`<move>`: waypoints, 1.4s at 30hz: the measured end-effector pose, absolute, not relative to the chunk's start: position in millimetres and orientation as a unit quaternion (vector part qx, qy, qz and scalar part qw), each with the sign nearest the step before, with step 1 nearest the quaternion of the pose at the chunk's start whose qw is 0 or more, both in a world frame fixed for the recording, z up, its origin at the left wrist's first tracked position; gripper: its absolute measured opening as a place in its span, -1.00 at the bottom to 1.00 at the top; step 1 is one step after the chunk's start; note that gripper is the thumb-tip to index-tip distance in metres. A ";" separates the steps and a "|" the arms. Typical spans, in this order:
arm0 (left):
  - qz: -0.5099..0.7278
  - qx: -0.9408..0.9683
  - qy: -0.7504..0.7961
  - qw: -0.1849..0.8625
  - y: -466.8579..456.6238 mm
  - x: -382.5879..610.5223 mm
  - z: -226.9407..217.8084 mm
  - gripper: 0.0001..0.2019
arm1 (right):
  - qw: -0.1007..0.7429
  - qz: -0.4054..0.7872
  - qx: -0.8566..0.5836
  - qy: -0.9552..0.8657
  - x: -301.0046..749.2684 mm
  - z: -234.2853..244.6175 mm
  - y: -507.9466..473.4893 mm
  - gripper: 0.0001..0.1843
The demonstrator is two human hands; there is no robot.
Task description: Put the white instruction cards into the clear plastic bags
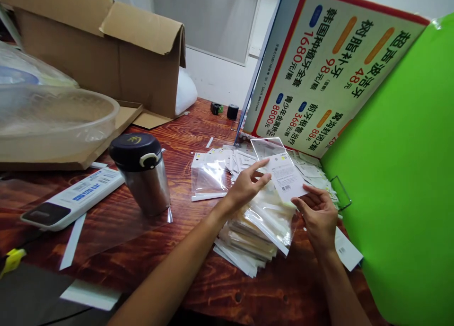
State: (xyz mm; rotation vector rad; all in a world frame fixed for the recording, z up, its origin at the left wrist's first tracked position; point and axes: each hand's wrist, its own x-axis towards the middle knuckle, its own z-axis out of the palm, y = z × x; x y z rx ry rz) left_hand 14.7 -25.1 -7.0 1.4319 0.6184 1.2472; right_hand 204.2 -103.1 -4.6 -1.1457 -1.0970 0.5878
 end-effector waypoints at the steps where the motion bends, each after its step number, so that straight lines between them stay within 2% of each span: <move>1: 0.524 0.606 0.255 0.541 -25.1 14.9 -6.9 -0.45 | 0.662 0.257 -0.509 -0.487 202.6 -5.1 -102.8 -0.45; 10: 0.512 0.569 0.235 0.599 -21.5 3.9 -9.6 -0.59 | 0.621 0.229 -0.536 -0.524 199.7 -2.6 -110.6 -0.55; 17: 0.464 0.664 0.242 0.534 -27.9 -0.4 -3.4 -0.72 | 0.636 0.120 -0.545 -0.533 186.0 -21.9 -103.2 -0.64; 20: 0.452 0.650 0.232 0.566 -26.0 -1.0 -3.0 -0.72 | 0.636 0.072 -0.541 -0.545 181.8 -20.1 -98.2 -0.49; 23: 0.435 0.638 0.221 0.596 -21.6 -1.4 -6.9 -0.70 | 0.623 0.158 -0.537 -0.546 179.7 -14.9 -97.1 -0.32; 26: 0.421 0.647 0.232 0.591 -20.3 -1.2 -10.5 -0.69 | 0.620 0.296 -0.521 -0.506 176.1 -13.0 -99.2 -0.35; 30: 0.442 0.647 0.259 0.565 -22.7 0.5 -11.5 -0.66 | 0.675 0.383 -0.459 -0.433 176.4 -7.8 -93.8 -0.37; 33: 0.498 0.577 0.287 0.581 -21.4 3.3 -14.6 -0.57 | 0.721 0.358 -0.470 -0.363 201.4 1.8 -86.2 -0.31; 36: 0.580 0.504 0.321 0.554 -15.5 5.0 -19.5 -0.56 | 0.739 0.255 -0.521 -0.342 247.8 8.2 -89.4 -0.21; 39: 0.587 0.517 0.398 0.480 -9.3 1.5 -19.1 -0.57 | 0.678 0.127 -0.622 -0.370 288.5 3.9 -109.1 -0.38; 42: 0.489 0.615 0.454 0.420 -5.5 -4.0 -8.0 -0.52 | 0.503 0.025 -0.757 -0.416 302.1 -9.4 -137.2 -0.60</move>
